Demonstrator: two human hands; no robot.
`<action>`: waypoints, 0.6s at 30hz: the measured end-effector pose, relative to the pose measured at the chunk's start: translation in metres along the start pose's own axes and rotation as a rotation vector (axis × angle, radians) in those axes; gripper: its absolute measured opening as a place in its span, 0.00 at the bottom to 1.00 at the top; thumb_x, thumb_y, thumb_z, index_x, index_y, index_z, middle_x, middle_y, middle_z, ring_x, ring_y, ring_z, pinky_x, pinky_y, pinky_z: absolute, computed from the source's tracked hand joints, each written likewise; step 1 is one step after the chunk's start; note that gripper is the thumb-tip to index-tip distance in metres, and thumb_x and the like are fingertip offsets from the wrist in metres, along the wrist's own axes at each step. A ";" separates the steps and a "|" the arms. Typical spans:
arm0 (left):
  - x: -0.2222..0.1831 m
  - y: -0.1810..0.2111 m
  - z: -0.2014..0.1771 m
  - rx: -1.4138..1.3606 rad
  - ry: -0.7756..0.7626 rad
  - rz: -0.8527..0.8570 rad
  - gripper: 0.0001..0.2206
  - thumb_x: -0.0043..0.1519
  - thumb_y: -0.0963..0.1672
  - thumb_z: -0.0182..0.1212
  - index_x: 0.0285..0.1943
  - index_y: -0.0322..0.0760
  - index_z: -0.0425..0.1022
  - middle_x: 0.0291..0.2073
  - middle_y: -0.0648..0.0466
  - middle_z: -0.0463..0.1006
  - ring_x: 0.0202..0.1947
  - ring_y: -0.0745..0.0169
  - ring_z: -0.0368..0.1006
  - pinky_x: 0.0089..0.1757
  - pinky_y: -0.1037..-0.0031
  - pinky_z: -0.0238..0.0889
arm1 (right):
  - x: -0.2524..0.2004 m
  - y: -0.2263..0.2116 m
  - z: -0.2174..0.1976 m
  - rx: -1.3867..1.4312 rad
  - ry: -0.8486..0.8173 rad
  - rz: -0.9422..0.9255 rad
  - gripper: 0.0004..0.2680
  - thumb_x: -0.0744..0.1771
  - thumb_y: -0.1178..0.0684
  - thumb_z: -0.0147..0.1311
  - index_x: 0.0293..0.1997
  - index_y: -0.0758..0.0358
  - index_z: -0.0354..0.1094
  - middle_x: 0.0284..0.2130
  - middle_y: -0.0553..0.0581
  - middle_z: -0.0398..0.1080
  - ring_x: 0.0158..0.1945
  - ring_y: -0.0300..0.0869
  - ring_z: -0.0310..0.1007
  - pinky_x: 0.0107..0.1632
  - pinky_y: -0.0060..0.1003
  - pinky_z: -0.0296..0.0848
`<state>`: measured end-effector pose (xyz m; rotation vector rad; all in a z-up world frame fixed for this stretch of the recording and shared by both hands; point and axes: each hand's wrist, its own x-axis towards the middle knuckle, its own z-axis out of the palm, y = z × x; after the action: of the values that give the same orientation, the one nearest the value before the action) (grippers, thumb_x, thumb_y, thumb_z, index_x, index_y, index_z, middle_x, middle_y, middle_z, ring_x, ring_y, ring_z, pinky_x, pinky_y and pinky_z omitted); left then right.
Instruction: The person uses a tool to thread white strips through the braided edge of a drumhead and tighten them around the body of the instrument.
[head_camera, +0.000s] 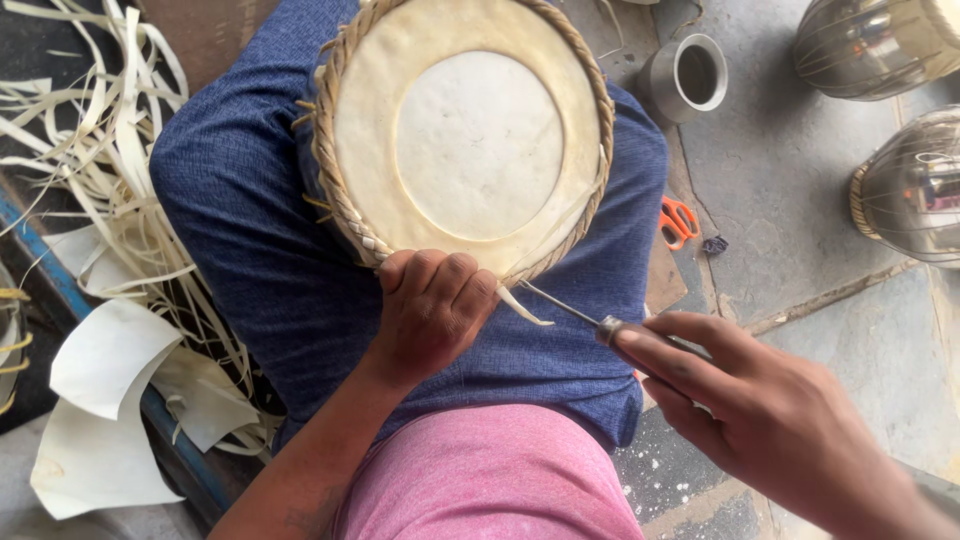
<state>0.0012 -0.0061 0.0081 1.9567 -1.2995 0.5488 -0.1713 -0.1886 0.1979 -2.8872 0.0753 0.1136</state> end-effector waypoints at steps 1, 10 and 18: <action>0.002 0.000 0.000 0.000 -0.002 0.001 0.09 0.60 0.45 0.72 0.41 0.48 0.74 0.40 0.61 0.71 0.44 0.63 0.66 0.51 0.64 0.52 | 0.007 -0.001 -0.006 -0.039 -0.058 -0.020 0.16 0.65 0.49 0.58 0.59 0.49 0.72 0.44 0.56 0.77 0.31 0.42 0.79 0.30 0.36 0.77; 0.015 -0.010 0.009 0.025 0.004 0.072 0.05 0.64 0.44 0.68 0.42 0.48 0.74 0.40 0.62 0.70 0.43 0.66 0.65 0.51 0.67 0.52 | 0.045 0.005 -0.029 -0.027 -0.256 0.041 0.15 0.65 0.49 0.56 0.58 0.46 0.74 0.31 0.49 0.77 0.24 0.40 0.76 0.26 0.38 0.74; 0.018 -0.019 0.007 -0.033 0.034 0.061 0.06 0.62 0.43 0.68 0.45 0.46 0.77 0.42 0.61 0.72 0.45 0.63 0.68 0.51 0.65 0.54 | 0.016 0.023 0.008 0.093 -0.049 0.194 0.15 0.63 0.52 0.61 0.57 0.47 0.74 0.36 0.48 0.79 0.30 0.36 0.77 0.30 0.33 0.78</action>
<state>0.0256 -0.0176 0.0096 1.8779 -1.3426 0.5845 -0.1573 -0.2090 0.1832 -2.7761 0.3421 0.2098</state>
